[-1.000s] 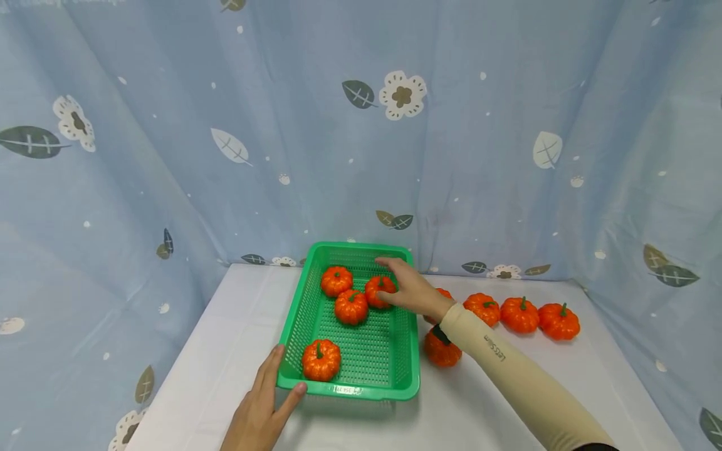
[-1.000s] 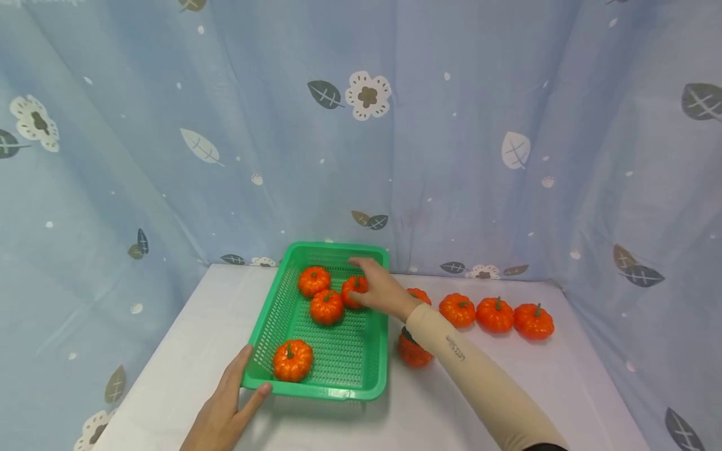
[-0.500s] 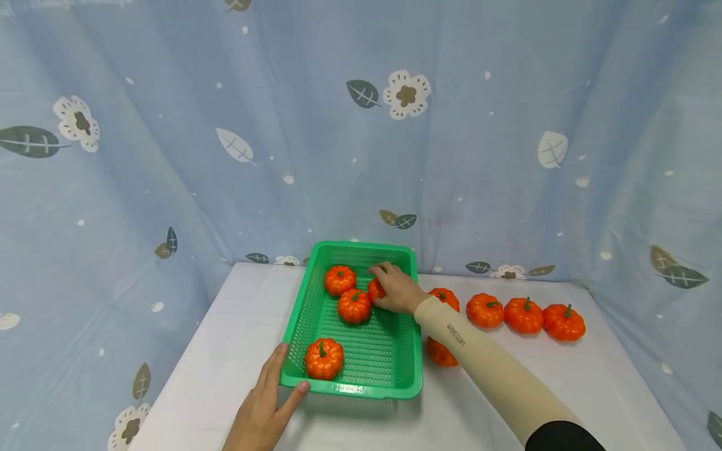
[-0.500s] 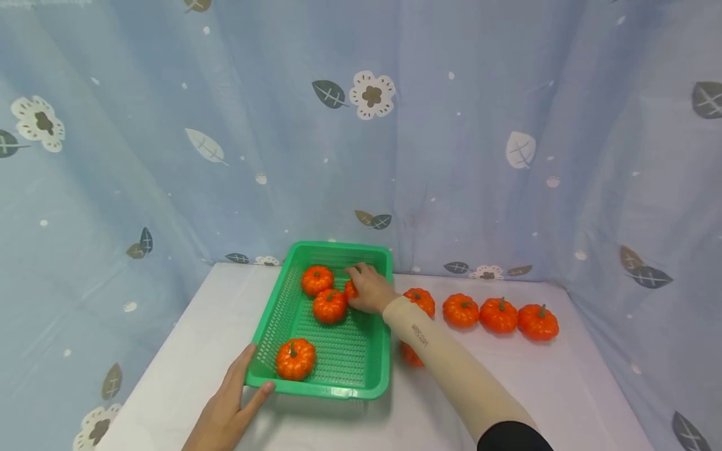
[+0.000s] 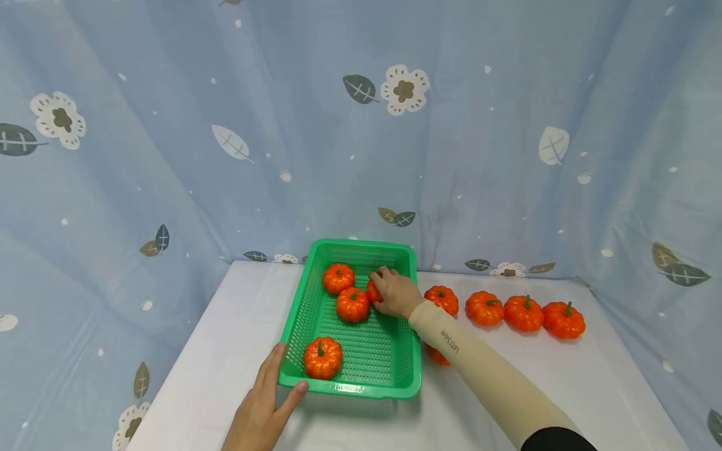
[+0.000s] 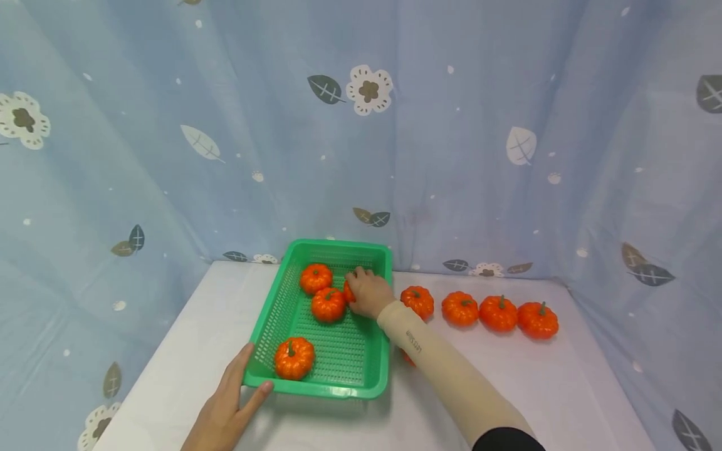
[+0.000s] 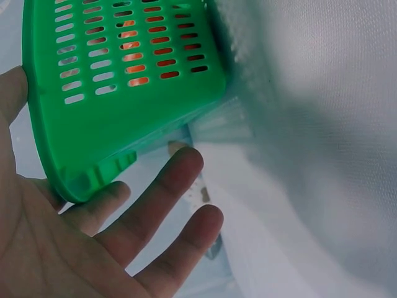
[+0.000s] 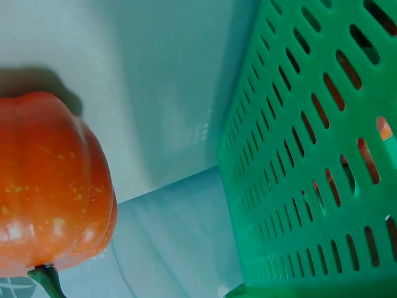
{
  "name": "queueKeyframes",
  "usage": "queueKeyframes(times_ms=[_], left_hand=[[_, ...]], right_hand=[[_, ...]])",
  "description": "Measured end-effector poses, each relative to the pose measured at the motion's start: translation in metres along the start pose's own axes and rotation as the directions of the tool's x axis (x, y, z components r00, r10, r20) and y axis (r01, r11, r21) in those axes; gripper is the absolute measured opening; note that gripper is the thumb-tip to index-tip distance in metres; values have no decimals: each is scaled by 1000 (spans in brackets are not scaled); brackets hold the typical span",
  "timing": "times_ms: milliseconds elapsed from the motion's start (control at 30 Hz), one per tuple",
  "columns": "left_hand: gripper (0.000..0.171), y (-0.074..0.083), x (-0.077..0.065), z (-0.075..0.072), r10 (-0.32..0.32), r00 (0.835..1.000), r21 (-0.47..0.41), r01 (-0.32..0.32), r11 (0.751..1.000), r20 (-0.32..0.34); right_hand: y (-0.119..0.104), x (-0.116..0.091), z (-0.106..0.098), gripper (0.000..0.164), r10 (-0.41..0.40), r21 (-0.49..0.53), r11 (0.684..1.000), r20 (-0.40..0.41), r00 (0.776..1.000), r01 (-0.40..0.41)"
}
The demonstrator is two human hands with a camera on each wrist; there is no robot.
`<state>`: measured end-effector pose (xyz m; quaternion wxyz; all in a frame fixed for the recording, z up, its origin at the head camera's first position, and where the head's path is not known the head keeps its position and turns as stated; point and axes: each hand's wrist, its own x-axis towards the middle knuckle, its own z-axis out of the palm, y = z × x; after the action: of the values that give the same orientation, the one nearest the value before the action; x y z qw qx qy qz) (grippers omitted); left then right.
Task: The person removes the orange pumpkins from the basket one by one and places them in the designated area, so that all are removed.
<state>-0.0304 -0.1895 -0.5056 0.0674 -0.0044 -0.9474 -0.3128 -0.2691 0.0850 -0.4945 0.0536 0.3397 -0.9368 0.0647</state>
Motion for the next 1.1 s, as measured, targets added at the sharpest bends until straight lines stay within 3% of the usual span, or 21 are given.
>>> queueKeyframes(times_ms=[433, 900, 1100], left_hand=[[80, -3, -3, 1, 15, 1000, -4, -15, 1000, -21], [80, -8, -3, 4, 15, 999, -15, -16, 1000, -33], [81, -6, -2, 2, 13, 1000, -17, -13, 1000, -24]], right_hand=[[-7, -3, -4, 64, 12, 14, 1000, 15, 1000, -12], [-9, -6, -1, 64, 9, 46, 999, -138, 990, -2], [-6, -7, 1, 65, 0, 66, 998, -233, 972, 16]])
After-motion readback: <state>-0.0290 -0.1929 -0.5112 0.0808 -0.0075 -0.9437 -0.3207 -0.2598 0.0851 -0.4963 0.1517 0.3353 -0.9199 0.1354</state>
